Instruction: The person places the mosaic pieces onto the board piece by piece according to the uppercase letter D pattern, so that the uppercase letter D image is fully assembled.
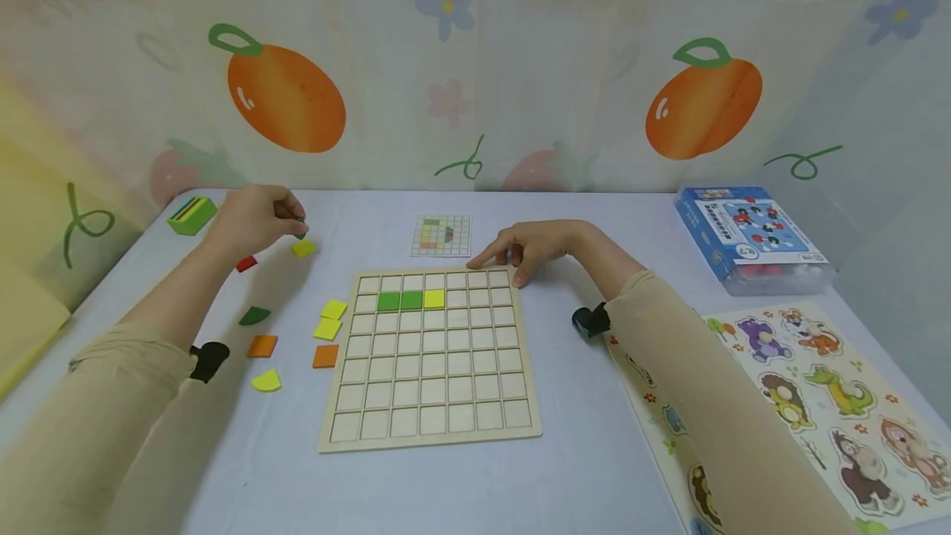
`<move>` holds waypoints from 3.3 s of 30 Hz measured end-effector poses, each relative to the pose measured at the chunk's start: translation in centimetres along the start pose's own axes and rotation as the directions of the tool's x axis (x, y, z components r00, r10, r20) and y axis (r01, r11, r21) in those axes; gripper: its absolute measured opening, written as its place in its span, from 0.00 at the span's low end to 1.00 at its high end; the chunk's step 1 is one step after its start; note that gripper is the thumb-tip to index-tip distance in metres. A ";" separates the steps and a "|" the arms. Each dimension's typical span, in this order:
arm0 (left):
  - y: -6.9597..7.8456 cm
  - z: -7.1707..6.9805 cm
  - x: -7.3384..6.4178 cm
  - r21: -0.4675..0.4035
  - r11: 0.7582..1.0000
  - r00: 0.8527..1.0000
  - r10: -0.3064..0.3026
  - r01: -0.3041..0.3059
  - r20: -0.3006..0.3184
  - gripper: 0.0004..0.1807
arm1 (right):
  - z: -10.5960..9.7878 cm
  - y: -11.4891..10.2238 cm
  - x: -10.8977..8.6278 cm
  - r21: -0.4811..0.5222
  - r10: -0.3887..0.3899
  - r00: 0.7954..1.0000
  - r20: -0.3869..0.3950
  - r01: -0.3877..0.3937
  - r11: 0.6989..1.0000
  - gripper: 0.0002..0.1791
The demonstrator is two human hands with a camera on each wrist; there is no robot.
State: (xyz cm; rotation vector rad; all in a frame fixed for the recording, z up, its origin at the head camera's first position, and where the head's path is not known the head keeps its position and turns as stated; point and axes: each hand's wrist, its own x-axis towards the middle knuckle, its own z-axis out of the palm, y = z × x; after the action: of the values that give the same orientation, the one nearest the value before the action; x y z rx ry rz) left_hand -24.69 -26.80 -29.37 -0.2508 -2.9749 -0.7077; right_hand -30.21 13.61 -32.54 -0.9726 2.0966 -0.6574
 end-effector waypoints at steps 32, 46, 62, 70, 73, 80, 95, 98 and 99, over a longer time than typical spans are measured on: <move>14.7 9.1 -3.5 -0.311 0.938 0.904 0.261 -0.154 0.340 0.03 | -0.1 0.1 -0.1 -0.022 -0.014 1.000 -0.008 0.014 1.000 0.41; 14.8 10.2 -3.9 -0.212 0.958 0.909 0.256 -0.193 0.328 0.06 | 0.0 0.1 0.0 -0.017 -0.013 1.000 -0.007 0.013 1.000 0.41; 14.9 10.3 -4.0 -0.181 0.946 0.889 0.317 -0.270 0.331 0.04 | 0.0 0.1 0.0 -0.001 -0.032 0.999 -0.004 0.032 0.999 0.42; 14.9 10.2 -4.1 -0.183 0.939 0.883 0.339 -0.292 0.326 0.02 | 0.1 -0.1 -0.1 -0.009 -0.019 1.000 -0.005 0.019 1.000 0.41; 14.8 9.9 -4.1 -0.192 0.934 0.880 0.351 -0.302 0.322 0.02 | 0.1 -0.1 -0.1 -0.006 -0.017 1.000 -0.004 0.017 1.000 0.42; 13.5 7.7 -3.6 -0.198 0.926 0.893 0.365 -0.321 0.263 0.03 | 0.0 0.0 0.1 -0.017 -0.027 1.000 -0.003 0.027 0.999 0.40; 5.3 -0.1 -2.9 -0.079 0.982 0.973 0.179 -0.169 0.144 0.08 | 0.1 -0.2 -0.1 0.007 -0.011 1.000 -0.003 0.011 1.000 0.40; 2.6 -1.2 -2.5 -0.047 0.996 0.991 0.081 -0.076 0.109 0.11 | 0.1 -0.1 -0.1 0.006 -0.020 1.000 -0.002 0.020 1.000 0.40; 1.7 -1.5 -2.4 -0.047 0.998 0.993 0.054 -0.049 0.107 0.12 | 0.1 -0.1 -0.1 0.006 -0.022 1.000 -0.002 0.022 1.000 0.40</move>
State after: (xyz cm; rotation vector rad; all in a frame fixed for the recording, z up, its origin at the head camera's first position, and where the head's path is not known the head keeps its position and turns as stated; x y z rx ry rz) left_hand -21.99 -26.31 -27.54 -0.3791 -3.0441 -0.7784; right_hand -30.07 13.61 -32.44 -0.9936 2.0870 -0.6755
